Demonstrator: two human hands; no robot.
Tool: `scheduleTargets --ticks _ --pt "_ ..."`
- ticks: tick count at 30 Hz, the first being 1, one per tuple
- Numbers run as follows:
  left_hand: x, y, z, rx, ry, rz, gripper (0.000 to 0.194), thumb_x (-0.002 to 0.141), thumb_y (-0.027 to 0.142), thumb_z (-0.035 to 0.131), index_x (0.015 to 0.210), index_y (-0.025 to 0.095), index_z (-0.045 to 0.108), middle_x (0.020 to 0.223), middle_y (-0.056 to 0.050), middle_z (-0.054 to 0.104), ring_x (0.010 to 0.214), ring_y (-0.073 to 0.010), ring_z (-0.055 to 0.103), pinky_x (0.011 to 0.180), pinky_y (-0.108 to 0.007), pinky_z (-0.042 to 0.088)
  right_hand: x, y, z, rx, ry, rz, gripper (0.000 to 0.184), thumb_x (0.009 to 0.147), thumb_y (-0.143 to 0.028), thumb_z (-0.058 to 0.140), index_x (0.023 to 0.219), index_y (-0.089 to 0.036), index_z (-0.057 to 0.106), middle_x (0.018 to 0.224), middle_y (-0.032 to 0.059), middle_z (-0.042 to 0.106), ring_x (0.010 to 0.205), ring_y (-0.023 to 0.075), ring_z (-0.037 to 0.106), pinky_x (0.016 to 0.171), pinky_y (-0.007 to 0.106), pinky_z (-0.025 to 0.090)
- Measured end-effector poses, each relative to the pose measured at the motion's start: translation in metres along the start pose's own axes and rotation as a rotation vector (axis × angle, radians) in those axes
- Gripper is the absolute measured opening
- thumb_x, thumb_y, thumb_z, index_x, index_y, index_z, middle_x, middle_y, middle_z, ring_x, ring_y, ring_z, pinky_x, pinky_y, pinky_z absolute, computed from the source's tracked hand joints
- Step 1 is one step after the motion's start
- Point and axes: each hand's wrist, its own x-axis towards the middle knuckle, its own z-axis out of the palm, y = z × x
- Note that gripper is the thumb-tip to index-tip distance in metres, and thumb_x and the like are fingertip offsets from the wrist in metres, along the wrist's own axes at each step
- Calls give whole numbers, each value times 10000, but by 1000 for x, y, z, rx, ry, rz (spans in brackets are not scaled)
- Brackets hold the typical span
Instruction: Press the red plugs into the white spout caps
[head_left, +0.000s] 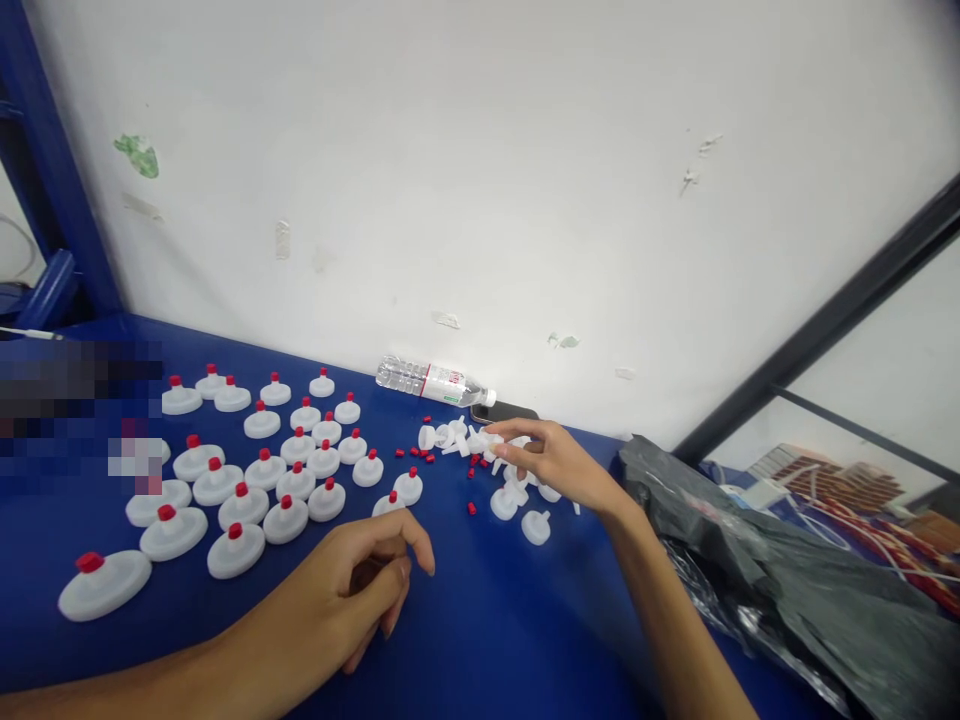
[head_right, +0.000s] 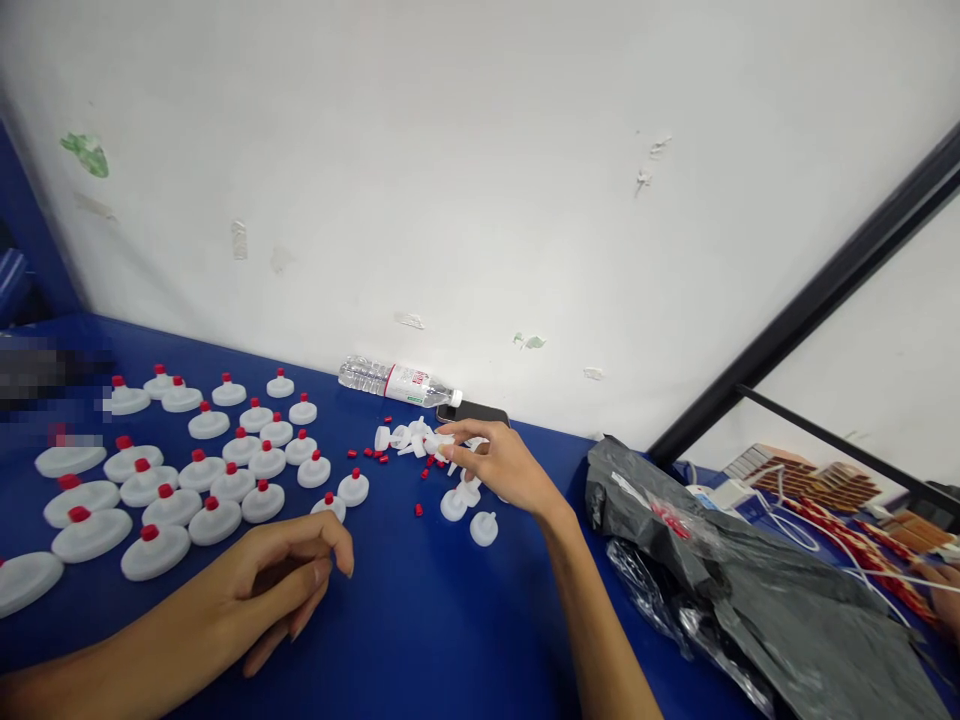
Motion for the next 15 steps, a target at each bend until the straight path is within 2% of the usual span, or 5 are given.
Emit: scheduleTargets --ticks 6,10,13,15 --pt "-1 1 0 -6 2 -9 198 1030 401 487 1013 225 576 668 79 524 457 -65 399 447 -161 359 0 0 0 37 6 5 303 866 -415 805 1057 -185 753 1090 63 773 658 153 701 612 281 509" --pt "-1 1 0 2 14 -20 202 1024 404 488 1014 221 573 663 83 512 468 -69 405 448 -167 358 0 -1 -1 82 -5 15 319 832 -414 844 1029 -184 744 1110 70 770 650 144 706 613 273 520" --pt "-1 -1 0 5 43 -24 286 1032 463 477 1190 232 538 736 76 578 448 -61 443 462 -191 365 -3 -9 -2 145 -103 21 399 798 -421 882 1098 -204 732 1093 70 783 633 143 709 596 261 536" --pt "-1 -1 1 22 75 -35 443 1025 532 500 1364 249 464 914 34 674 473 -64 527 527 -227 425 -7 -18 1 210 -222 21 475 768 -398 913 1166 -228 717 1056 58 794 646 147 716 599 250 545"
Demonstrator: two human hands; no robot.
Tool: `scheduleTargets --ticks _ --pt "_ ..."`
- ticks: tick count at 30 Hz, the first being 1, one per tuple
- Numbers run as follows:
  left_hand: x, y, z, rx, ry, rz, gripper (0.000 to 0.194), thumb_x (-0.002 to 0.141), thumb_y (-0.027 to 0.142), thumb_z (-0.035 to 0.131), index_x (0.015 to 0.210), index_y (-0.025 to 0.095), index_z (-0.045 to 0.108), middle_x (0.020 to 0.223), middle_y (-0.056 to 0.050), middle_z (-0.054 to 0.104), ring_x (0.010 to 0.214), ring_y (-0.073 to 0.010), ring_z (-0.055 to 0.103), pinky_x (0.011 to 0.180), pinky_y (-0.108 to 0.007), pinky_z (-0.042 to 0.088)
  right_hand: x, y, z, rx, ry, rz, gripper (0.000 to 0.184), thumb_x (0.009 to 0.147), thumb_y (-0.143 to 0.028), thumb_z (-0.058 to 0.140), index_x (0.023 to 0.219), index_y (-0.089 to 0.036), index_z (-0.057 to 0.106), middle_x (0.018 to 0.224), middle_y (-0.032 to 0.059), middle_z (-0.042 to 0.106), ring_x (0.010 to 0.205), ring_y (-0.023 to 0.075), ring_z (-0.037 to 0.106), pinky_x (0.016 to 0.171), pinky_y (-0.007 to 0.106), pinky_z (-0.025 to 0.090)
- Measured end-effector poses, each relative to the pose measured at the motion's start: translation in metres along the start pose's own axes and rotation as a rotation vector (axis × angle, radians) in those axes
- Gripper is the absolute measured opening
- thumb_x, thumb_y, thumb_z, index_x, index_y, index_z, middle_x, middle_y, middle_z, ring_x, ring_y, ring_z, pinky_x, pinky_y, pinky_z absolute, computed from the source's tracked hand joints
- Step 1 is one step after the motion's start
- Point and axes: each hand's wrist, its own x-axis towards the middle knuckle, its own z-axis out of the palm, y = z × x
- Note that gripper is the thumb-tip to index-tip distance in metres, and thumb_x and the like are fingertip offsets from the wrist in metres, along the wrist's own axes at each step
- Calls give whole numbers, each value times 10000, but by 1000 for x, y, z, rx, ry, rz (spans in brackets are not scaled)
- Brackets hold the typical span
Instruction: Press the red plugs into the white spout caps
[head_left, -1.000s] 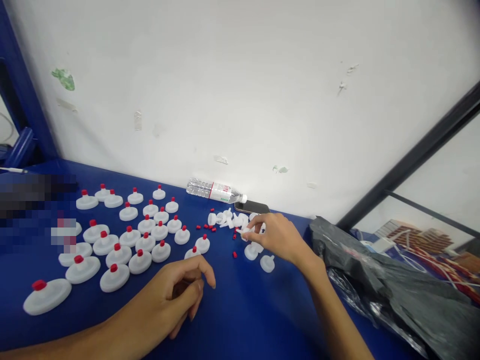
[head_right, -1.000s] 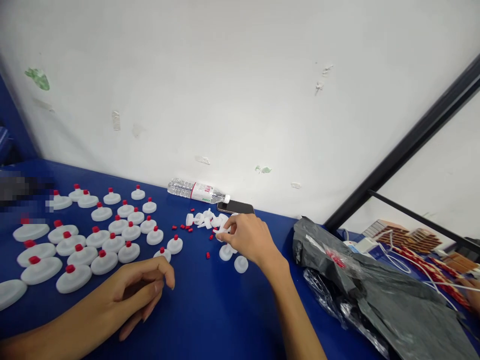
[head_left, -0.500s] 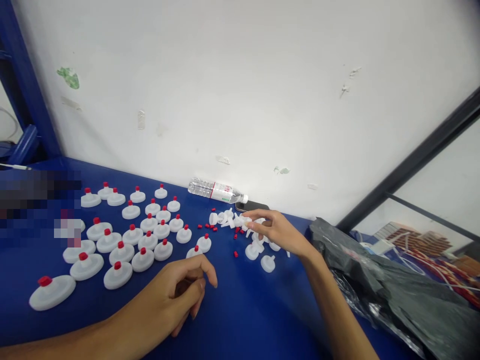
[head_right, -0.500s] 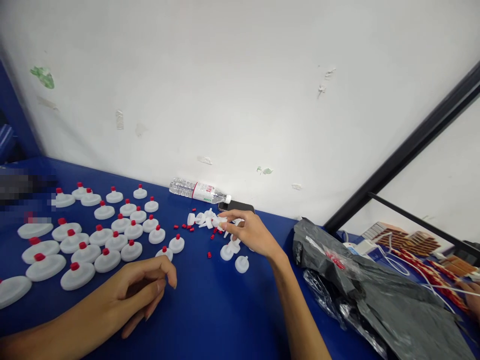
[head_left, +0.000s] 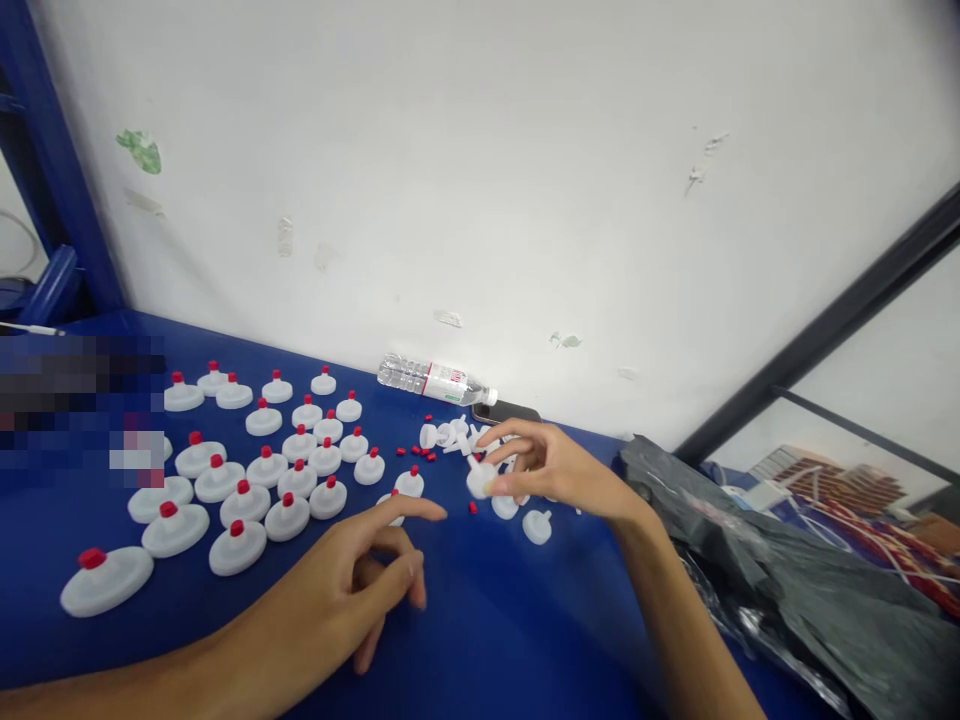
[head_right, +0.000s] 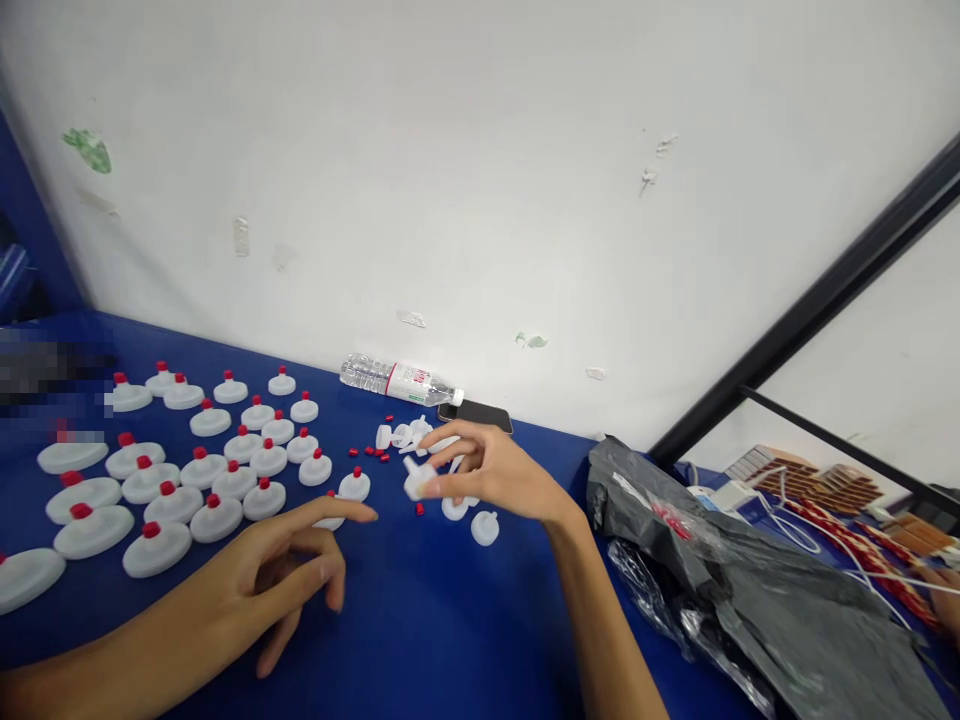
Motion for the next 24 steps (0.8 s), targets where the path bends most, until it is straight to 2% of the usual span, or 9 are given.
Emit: scheduleTargets --ticks 3,4,7,9,12,14,18,21,24 --pt "-1 5 1 67 38 -44 647 952 589 625 1483 275 429 1296 -54 654 599 -91 651 626 -271 479 -3 -12 16 79 -185 -16 491 756 -327 932 1190 -246 718 1041 43 805 685 126 708 609 209 518" --pt "-2 7 1 84 40 -55 675 929 587 659 1489 274 448 1310 -55 650 627 -103 668 629 -271 475 -3 -14 22 94 -224 -21 475 754 -306 934 1176 -244 725 1040 40 807 689 117 701 607 197 502" --pt "-1 12 2 103 35 -58 673 921 557 688 1479 233 497 936 16 715 598 -123 648 582 -248 414 -1 -18 36 145 -267 -29 446 745 -282 938 1140 -238 735 1002 28 808 714 119 705 630 196 497" --pt "1 12 1 86 28 -21 567 931 514 694 1406 228 573 823 52 675 548 -102 610 563 -235 390 0 -17 39 180 -266 -35 449 737 -278 946 1129 -238 733 960 20 808 764 141 729 674 211 515" --pt "2 9 -1 64 15 26 342 959 510 661 1161 237 703 849 54 645 525 -79 590 548 -227 384 3 -13 37 138 -150 -57 346 782 -312 918 1068 -221 746 866 16 803 764 150 729 688 221 516" --pt "2 8 -1 103 18 12 349 979 549 615 1032 221 720 713 62 593 525 -95 589 546 -230 363 5 -10 37 90 -41 -71 264 821 -355 888 992 -206 754 784 10 786 689 143 706 627 214 500" --pt "0 11 0 212 31 -44 376 982 569 584 1098 224 679 584 82 533 546 -123 555 559 -237 350 8 -8 45 -49 -9 -112 220 888 -410 827 922 -202 764 722 3 757 629 148 695 598 228 514" --pt "-3 11 1 280 2 -40 408 999 608 518 1058 243 692 608 66 531 587 -142 559 576 -247 381 5 -12 49 -217 87 -187 212 966 -421 743 930 -214 772 777 4 768 621 142 693 621 242 535" --pt "-4 8 2 283 -7 -33 421 999 621 496 1024 254 699 661 49 546 599 -148 562 573 -255 395 -1 -20 47 -259 176 -243 216 1010 -399 687 921 -218 765 805 -3 777 603 130 694 603 231 531"
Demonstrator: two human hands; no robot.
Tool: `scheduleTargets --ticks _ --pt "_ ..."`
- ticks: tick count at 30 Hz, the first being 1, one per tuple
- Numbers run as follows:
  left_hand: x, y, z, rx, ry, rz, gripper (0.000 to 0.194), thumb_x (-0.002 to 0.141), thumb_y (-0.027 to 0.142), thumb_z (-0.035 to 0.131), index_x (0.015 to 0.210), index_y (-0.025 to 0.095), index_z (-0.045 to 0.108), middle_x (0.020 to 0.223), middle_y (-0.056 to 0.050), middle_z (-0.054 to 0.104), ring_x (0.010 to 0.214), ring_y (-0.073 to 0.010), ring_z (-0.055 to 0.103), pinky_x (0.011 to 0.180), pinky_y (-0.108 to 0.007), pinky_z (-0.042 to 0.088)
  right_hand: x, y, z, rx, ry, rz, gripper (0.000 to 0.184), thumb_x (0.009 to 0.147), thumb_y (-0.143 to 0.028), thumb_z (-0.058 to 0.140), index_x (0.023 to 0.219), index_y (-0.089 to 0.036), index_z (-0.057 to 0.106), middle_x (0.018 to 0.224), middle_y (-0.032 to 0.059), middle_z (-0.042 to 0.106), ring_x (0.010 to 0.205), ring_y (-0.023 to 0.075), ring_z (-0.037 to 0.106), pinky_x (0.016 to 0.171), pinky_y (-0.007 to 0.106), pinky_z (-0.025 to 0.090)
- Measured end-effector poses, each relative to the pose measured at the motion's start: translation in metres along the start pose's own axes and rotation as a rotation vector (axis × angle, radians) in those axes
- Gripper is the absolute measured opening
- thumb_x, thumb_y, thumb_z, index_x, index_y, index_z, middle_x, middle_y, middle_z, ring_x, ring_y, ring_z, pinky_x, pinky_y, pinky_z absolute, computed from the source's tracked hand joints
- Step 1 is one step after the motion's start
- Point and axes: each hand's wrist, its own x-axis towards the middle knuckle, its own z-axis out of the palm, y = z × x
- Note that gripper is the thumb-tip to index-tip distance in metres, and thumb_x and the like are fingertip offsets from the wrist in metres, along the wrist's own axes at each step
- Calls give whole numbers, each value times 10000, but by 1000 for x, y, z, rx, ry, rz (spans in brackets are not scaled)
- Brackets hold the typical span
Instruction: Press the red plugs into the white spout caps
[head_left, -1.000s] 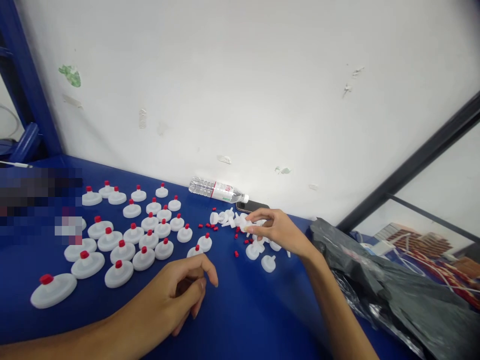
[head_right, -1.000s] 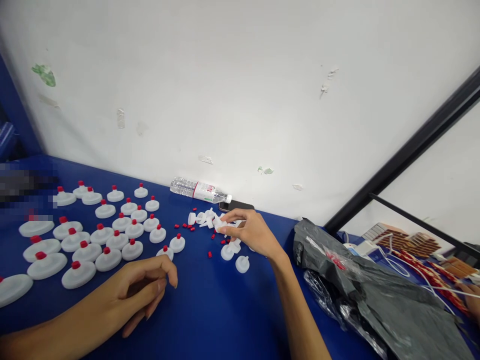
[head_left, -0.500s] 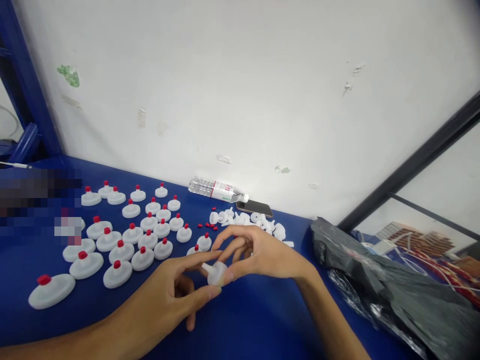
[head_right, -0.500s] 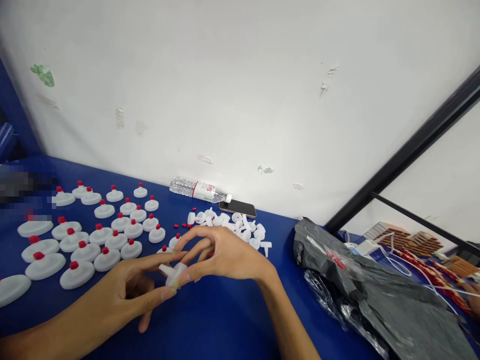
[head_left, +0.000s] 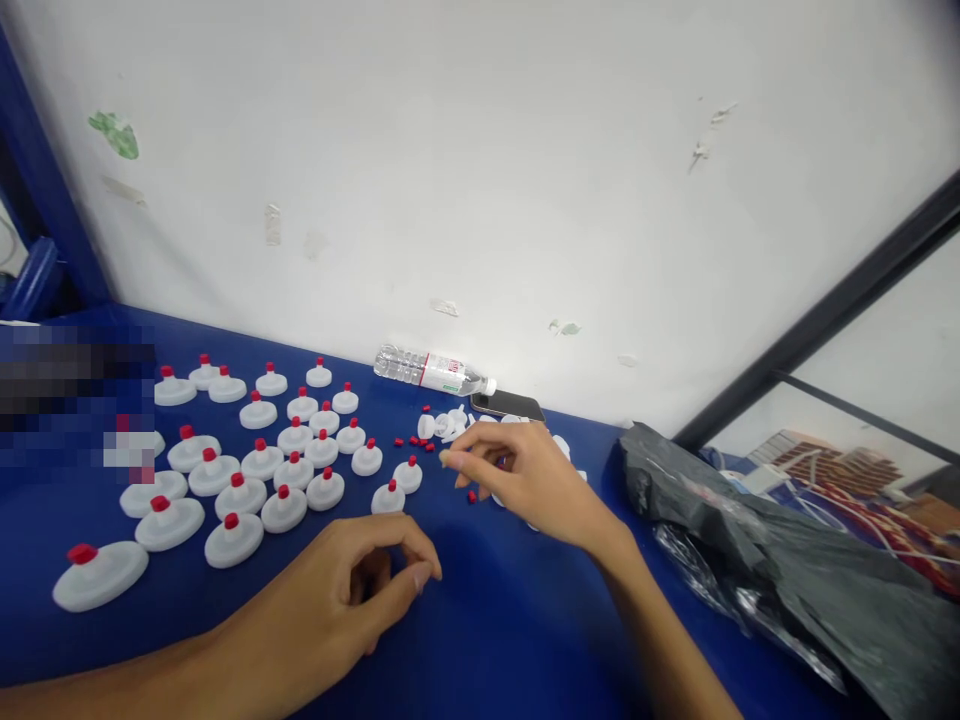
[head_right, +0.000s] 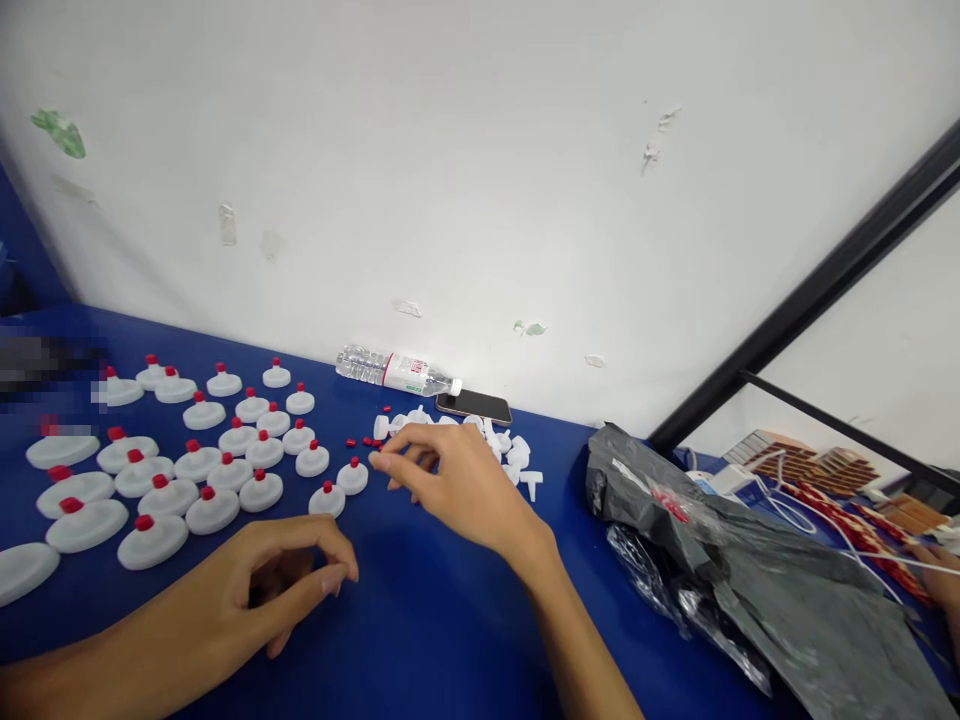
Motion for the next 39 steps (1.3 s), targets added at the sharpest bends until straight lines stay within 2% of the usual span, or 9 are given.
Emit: scheduleTargets --ticks 5,10,17,24,32,39 --pt "1 0 0 -10 -7 21 398 998 596 502 984 248 693 613 55 518 558 -147 527 556 -264 386 -1 2 -6 -38 86 -28 253 1035 -389 648 892 -207 750 753 -6 771 572 130 701 569 223 507" --pt "3 2 -2 19 -4 13 362 989 576 514 979 259 688 620 57 517 550 -137 539 563 -260 402 2 17 -5 -95 83 -58 230 1039 -351 642 914 -195 757 724 -5 763 582 134 707 588 231 496" --pt "2 -1 -3 37 0 -10 412 964 651 524 985 274 687 762 22 603 577 -143 548 559 -285 420 1 19 -7 -91 96 -80 317 1047 -437 611 918 -182 749 753 12 761 617 135 700 588 240 482" --pt "0 8 0 44 43 -39 358 955 602 544 954 277 695 721 32 585 579 -146 539 577 -301 405 1 19 -7 -92 85 -87 358 1063 -453 569 907 -178 738 773 23 749 653 140 695 627 256 493" --pt "-1 11 -1 50 42 -45 352 949 605 546 955 284 691 757 39 603 582 -133 544 588 -293 407 1 21 -7 -96 117 -114 362 1061 -459 576 912 -176 744 811 29 754 658 140 688 641 268 484" --pt "-2 13 0 60 54 -52 352 940 604 550 950 283 696 726 42 602 578 -132 541 589 -285 402 1 23 -6 -99 125 -114 375 1056 -488 580 917 -179 742 753 6 736 622 125 666 620 251 471"
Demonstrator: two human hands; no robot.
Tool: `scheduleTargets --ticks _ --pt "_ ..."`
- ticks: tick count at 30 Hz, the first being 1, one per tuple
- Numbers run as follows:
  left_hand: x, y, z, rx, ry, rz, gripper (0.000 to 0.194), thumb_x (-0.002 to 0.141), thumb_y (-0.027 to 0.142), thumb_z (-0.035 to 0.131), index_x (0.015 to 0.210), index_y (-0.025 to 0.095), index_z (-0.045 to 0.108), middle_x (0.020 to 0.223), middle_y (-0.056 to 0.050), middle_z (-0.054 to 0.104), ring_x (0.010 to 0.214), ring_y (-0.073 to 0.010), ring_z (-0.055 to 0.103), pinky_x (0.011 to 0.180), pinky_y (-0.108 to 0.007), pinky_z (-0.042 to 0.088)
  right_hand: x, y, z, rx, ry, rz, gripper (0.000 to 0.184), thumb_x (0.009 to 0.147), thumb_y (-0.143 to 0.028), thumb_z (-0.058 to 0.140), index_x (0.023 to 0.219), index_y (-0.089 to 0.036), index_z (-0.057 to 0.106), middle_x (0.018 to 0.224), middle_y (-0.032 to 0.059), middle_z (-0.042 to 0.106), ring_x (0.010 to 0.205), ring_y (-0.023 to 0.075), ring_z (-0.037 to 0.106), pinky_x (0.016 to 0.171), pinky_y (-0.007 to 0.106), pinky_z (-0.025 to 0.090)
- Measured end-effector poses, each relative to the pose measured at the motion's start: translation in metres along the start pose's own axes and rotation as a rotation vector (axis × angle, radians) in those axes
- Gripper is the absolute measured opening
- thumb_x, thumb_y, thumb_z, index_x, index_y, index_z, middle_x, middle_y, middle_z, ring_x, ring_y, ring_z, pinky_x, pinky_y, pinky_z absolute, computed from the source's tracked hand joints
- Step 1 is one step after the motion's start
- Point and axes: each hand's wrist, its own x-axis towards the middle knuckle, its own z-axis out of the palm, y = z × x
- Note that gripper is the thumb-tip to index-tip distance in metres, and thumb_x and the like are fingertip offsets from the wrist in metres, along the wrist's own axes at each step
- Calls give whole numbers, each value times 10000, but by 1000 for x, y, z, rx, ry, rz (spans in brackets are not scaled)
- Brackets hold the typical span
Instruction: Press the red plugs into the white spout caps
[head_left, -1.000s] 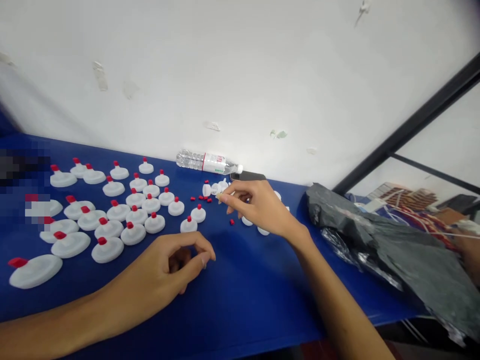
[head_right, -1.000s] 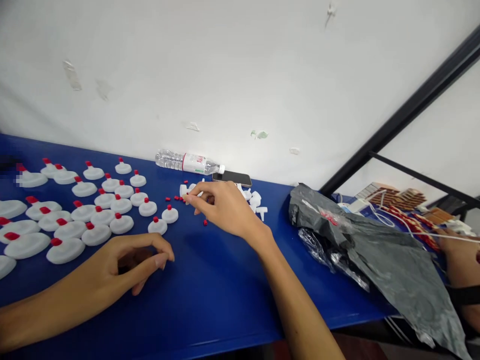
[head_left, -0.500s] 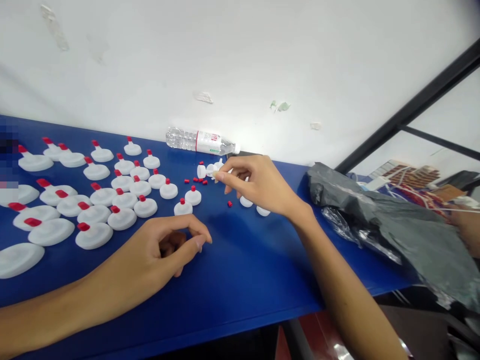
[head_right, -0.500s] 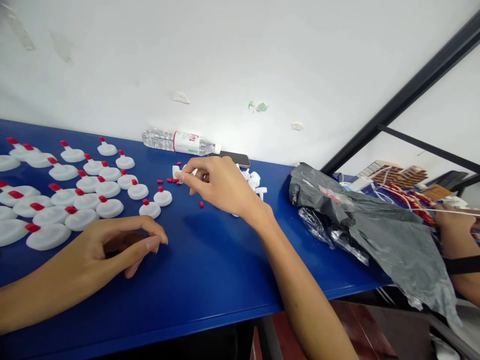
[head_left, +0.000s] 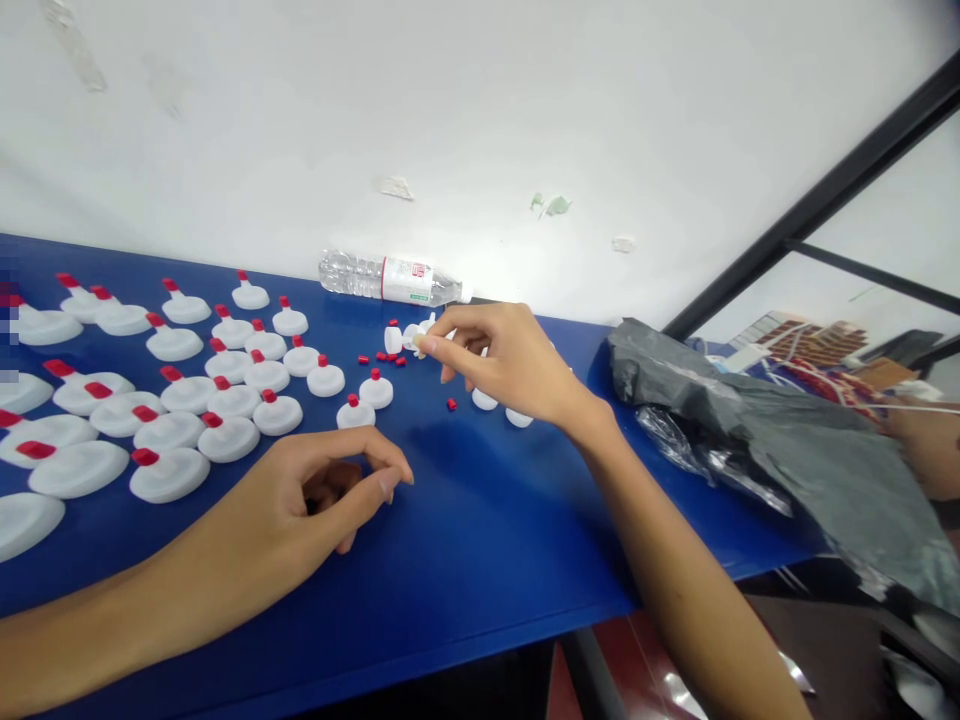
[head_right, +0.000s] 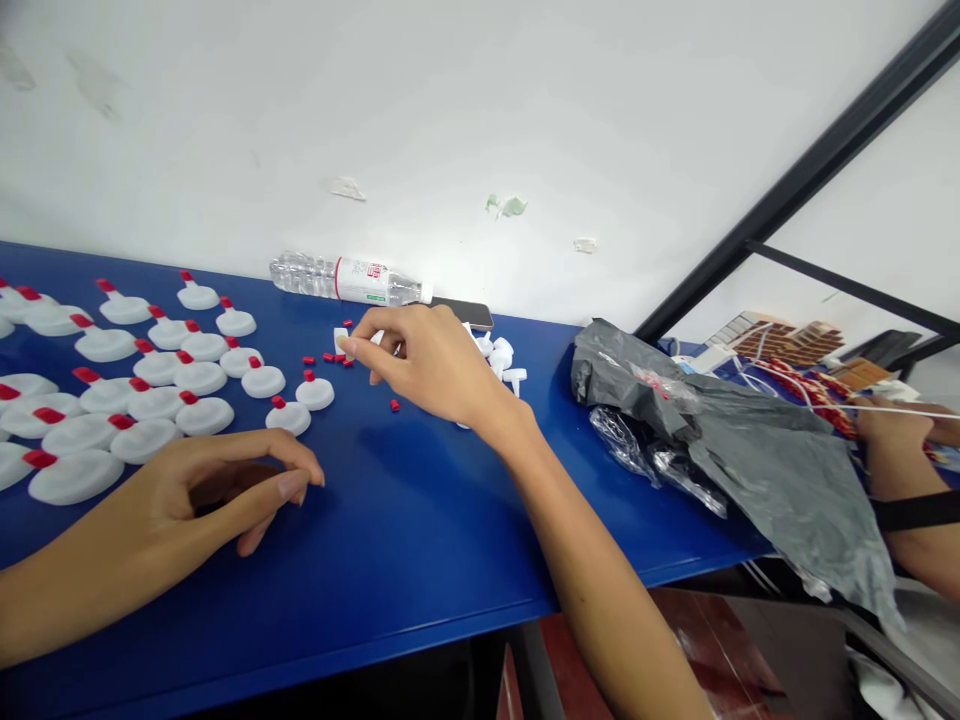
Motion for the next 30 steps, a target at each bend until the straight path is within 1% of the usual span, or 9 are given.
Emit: scheduleTargets --ticks 3,7,13,18,21,23,26,30 --pt "0 -1 0 -5 4 2 360 937 613 551 957 284 696 745 41 613 578 -132 543 589 -288 404 0 0 0 3 7 -5 373 1059 -482 572 906 -183 733 733 -1 727 609 123 665 623 249 472" --pt "1 -1 -1 -15 -23 5 357 942 594 546 968 272 697 778 39 622 583 -127 544 592 -286 397 0 1 0 -2 17 -28 376 1067 -477 561 901 -184 727 711 -8 718 598 121 669 610 244 462" --pt "-1 6 0 18 21 -15 345 928 585 558 937 273 705 616 73 545 565 -117 536 579 -251 391 0 1 0 -22 65 -54 405 1092 -485 521 901 -183 711 691 -14 694 600 119 659 610 241 458" --pt "1 9 0 3 24 -15 325 930 562 562 935 268 702 618 80 550 555 -102 533 580 -232 400 0 3 0 -57 92 -63 366 1098 -446 532 896 -190 698 772 -13 705 619 113 655 622 244 451" --pt "3 12 0 -9 45 -29 311 908 553 583 917 269 710 597 86 546 546 -99 532 571 -221 399 0 4 1 -87 98 -66 332 1105 -420 529 911 -204 690 776 -16 699 625 117 640 650 247 453" --pt "3 13 0 -14 61 -45 313 886 561 603 904 270 719 570 85 543 540 -106 535 559 -220 395 0 6 1 -131 100 -62 328 1113 -413 513 926 -209 690 767 -17 695 618 122 618 664 254 444" --pt "3 13 0 -22 76 -81 312 863 561 619 888 269 724 537 80 540 527 -118 537 555 -228 402 0 8 0 -256 126 -61 319 1117 -402 511 942 -212 699 730 -23 669 603 126 563 674 268 410" --pt "4 8 2 -5 103 -119 307 849 574 625 874 284 725 569 69 594 526 -129 557 568 -244 434 0 11 -3 -426 171 -65 303 1125 -401 492 992 -219 695 687 -32 614 619 133 553 677 281 377"
